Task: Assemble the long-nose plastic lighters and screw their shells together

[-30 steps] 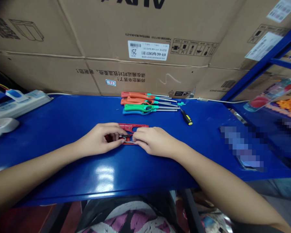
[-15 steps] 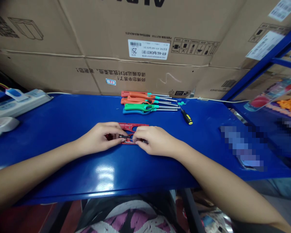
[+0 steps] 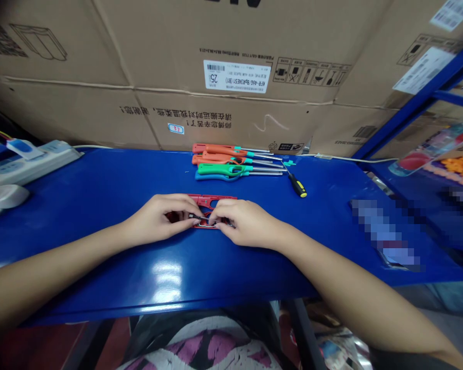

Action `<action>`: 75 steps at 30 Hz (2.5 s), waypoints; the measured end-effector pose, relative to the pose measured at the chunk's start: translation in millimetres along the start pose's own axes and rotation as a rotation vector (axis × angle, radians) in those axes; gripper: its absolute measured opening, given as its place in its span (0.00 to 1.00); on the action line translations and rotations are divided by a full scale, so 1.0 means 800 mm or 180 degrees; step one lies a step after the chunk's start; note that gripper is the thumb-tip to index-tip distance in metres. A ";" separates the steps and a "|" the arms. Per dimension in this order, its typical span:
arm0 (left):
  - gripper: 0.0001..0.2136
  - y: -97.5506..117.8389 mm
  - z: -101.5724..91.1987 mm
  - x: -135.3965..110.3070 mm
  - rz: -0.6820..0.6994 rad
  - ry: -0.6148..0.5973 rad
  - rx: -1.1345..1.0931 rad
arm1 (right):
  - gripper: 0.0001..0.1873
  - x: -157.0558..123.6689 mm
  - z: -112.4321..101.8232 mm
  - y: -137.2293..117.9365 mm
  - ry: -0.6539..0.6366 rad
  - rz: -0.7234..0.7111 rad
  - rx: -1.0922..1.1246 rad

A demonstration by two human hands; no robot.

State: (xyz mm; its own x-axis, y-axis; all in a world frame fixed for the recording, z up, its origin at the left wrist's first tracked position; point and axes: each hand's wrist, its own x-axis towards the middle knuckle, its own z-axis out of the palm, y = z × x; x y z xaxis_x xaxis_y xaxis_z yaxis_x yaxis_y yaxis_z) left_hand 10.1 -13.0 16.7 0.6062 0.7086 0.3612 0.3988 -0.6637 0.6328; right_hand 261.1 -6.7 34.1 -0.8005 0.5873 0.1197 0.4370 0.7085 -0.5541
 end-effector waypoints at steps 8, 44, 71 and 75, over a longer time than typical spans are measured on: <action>0.07 -0.001 -0.002 -0.002 0.0026 -0.0112 -0.0038 | 0.10 0.000 -0.002 -0.001 -0.0062 0.0018 0.0032; 0.06 -0.005 0.008 -0.002 0.0461 0.0391 0.0566 | 0.05 0.005 0.008 -0.007 0.0232 0.0464 -0.0909; 0.13 -0.004 -0.001 -0.007 0.0749 -0.0367 0.0649 | 0.06 0.004 0.003 -0.012 0.0092 0.0521 -0.1156; 0.13 -0.003 0.000 -0.008 0.0734 -0.0418 0.0820 | 0.07 0.003 0.001 -0.012 -0.0037 0.0369 -0.1363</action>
State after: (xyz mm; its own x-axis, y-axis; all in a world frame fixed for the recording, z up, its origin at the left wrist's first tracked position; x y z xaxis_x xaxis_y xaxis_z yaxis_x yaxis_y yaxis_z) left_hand 5.1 -16.4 13.2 0.7767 0.5078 0.3727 0.3915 -0.8527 0.3459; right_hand 254.8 -12.3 38.9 -0.7397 0.6697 0.0662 0.6527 0.7379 -0.1717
